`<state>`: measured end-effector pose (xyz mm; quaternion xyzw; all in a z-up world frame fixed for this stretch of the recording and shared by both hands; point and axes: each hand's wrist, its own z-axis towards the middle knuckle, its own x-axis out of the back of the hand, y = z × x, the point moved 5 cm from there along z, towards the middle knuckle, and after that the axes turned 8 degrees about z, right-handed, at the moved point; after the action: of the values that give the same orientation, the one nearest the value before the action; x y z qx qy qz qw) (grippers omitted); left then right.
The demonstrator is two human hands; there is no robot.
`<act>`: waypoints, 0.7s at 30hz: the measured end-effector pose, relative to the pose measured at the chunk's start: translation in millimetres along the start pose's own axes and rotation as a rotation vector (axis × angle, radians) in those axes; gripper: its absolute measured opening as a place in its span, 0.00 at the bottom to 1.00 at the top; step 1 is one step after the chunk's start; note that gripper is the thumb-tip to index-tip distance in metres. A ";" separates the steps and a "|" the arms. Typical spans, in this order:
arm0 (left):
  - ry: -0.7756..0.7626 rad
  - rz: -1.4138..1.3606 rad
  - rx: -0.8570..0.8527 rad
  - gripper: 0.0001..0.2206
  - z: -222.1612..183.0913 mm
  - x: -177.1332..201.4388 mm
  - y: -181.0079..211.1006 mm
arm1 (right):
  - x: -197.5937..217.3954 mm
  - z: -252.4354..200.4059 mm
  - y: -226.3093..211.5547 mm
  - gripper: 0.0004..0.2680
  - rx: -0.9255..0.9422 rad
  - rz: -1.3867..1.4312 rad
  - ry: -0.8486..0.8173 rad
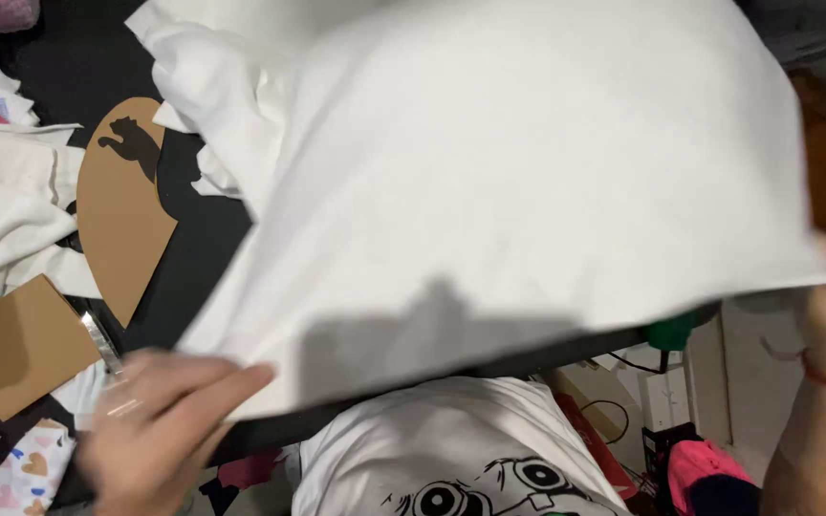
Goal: Cutting fabric with a rotary cutter and sorting through various fabric scraps on a workbench
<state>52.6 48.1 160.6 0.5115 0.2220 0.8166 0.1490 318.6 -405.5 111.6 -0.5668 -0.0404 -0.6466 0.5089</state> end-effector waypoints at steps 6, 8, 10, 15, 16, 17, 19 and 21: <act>-0.531 0.171 0.117 0.29 -52.8 -101.4 -54.2 | -57.6 6.5 -23.9 0.05 0.020 0.050 -0.196; -0.517 0.196 0.087 0.24 -64.5 -118.4 -62.4 | -75.2 -0.4 -19.7 0.08 -0.002 0.031 -0.271; -0.505 0.211 0.052 0.19 -74.2 -129.6 -67.2 | -91.2 -6.2 -17.6 0.11 -0.029 0.003 -0.349; -0.556 0.231 0.133 0.15 -99.1 -136.5 -75.6 | -125.8 -42.7 12.4 0.07 -0.077 0.091 -0.509; -0.559 0.233 0.137 0.15 -101.5 -135.4 -77.5 | -124.7 -43.2 12.2 0.07 -0.078 0.095 -0.512; -0.588 0.237 0.146 0.15 -104.3 -136.0 -79.6 | -124.2 -45.6 15.7 0.08 -0.148 0.052 -0.557; -0.616 0.240 0.154 0.16 -99.5 -134.2 -81.6 | -121.3 -40.9 16.5 0.09 -0.220 0.007 -0.601; -0.452 0.035 0.137 0.07 -80.8 -123.1 -77.8 | -112.8 -24.5 10.4 0.08 -0.226 0.024 -0.502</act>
<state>34.2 39.9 -4.7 0.6941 0.2290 0.6667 0.1460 290.8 -356.9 10.1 -0.7631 -0.0861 -0.4800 0.4241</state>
